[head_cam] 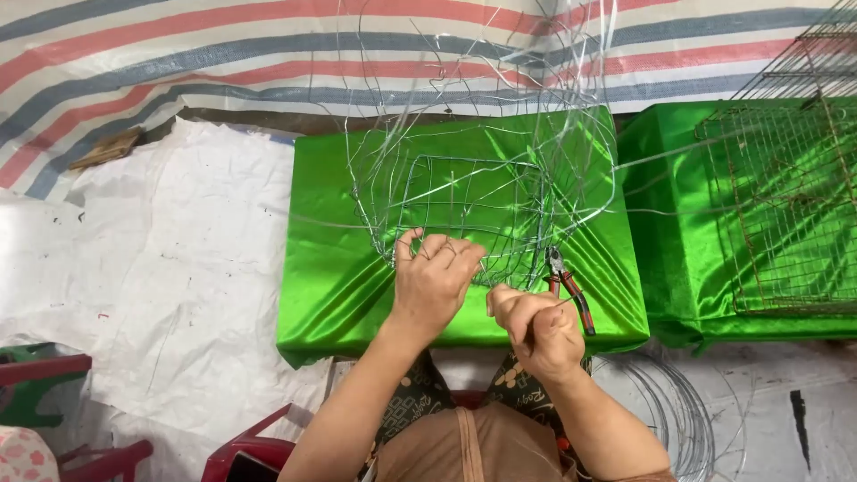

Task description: Securing the bottom mesh of a wire cage by bending and twisting wire ends using hands and pliers.

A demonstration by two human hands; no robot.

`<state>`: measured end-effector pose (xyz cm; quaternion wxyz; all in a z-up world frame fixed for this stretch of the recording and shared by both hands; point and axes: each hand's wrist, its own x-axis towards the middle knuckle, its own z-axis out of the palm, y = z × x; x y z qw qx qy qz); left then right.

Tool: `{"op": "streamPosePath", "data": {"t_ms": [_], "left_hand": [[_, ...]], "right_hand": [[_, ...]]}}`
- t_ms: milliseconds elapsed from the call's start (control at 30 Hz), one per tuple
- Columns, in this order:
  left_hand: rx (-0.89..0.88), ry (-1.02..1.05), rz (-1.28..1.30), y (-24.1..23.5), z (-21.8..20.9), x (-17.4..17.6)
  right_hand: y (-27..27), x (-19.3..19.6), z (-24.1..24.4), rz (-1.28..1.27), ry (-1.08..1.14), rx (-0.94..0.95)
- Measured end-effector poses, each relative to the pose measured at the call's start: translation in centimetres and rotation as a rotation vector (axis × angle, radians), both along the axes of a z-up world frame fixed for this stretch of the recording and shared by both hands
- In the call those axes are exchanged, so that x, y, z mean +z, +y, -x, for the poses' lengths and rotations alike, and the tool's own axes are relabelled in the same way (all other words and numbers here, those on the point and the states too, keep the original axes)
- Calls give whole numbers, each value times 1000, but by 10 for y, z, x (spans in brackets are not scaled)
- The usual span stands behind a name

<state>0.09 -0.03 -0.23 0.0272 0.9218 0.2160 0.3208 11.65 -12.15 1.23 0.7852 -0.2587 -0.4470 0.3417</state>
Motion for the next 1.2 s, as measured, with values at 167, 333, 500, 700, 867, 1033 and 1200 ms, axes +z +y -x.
{"op": "streamPosePath", "data": {"t_ms": [167, 333, 500, 700, 867, 1033, 1200], "left_hand": [[12, -35, -41, -7, -5, 0], [11, -82, -34, -8, -7, -5], [60, -57, -45, -14, -3, 0], [75, -121, -181, 4, -17, -21], [62, -122, -62, -3, -15, -19], [91, -89, -25, -11, -14, -7], [67, -41, -33, -6, -13, -13]], "right_hand": [[13, 45, -15, 156, -113, 44], [66, 111, -24, 546, 8, 138], [108, 102, -37, 666, 217, 277], [53, 98, -42, 489, -547, 84], [39, 48, -45, 402, -1165, -287], [60, 5, -53, 204, -1183, -574], [76, 14, -53, 295, -1207, -565]]}}
